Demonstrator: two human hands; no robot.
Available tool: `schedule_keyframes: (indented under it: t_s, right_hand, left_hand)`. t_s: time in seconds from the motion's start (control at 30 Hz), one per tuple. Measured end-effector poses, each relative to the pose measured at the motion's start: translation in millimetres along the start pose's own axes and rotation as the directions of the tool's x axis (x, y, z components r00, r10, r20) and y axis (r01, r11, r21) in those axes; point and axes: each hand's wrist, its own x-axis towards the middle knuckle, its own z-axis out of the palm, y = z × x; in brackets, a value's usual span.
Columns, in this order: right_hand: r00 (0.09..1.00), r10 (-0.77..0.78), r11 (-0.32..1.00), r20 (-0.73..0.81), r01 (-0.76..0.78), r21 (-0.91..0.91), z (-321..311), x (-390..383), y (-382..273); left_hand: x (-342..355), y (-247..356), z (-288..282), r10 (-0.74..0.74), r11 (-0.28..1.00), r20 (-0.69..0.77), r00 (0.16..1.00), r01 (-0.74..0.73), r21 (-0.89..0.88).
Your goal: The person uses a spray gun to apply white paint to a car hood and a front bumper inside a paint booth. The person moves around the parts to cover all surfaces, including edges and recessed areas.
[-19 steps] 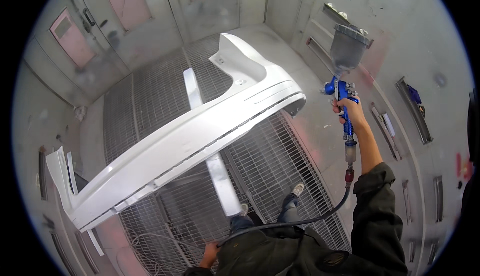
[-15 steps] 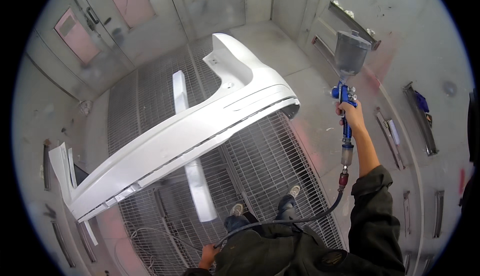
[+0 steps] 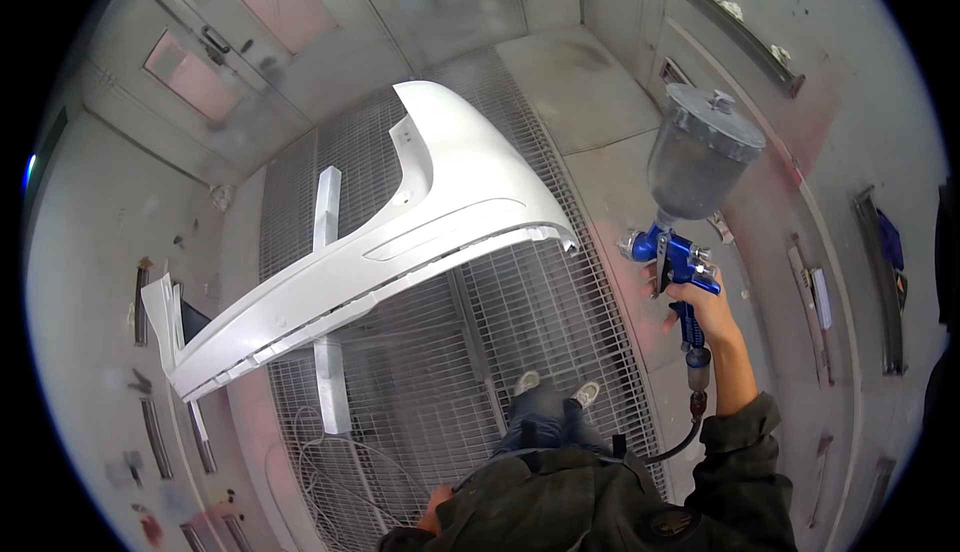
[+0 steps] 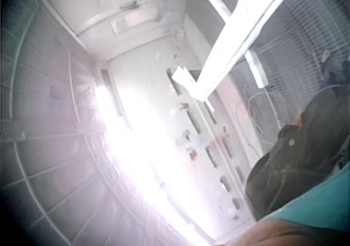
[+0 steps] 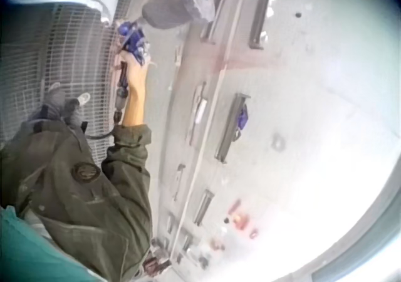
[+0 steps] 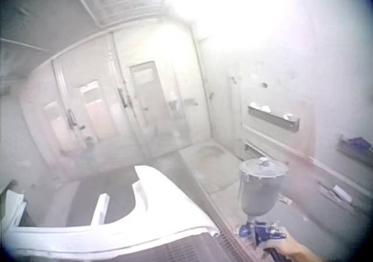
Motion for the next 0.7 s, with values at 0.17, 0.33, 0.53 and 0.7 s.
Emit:
schedule_keyframes:
  t_s: [0.17, 0.33, 0.53, 0.7]
  right_hand:
    - [0.995, -0.016, 0.998, 0.097, 0.022, -0.066, -20, 31, -30]
    - [0.981, -0.025, 0.99, 0.192, 0.05, -0.129, -30, 90, -65]
    - [0.963, -0.068, 0.984, 0.26, 0.107, -0.139, -47, 167, -83]
    - [0.959, -0.041, 0.992, 0.281, 0.074, -0.107, -68, 229, -88]
  left_hand:
    - [20, 64, 13, 0.074, 0.997, -0.021, 0.997, -0.075, -0.031]
    - [61, 118, 55, 0.194, 0.972, -0.096, 0.976, -0.205, -0.117]
    - [91, 235, 61, -0.017, 0.965, -0.155, 0.988, -0.025, -0.26]
    - [96, 291, 21, -0.133, 0.957, -0.122, 0.984, 0.095, -0.275]
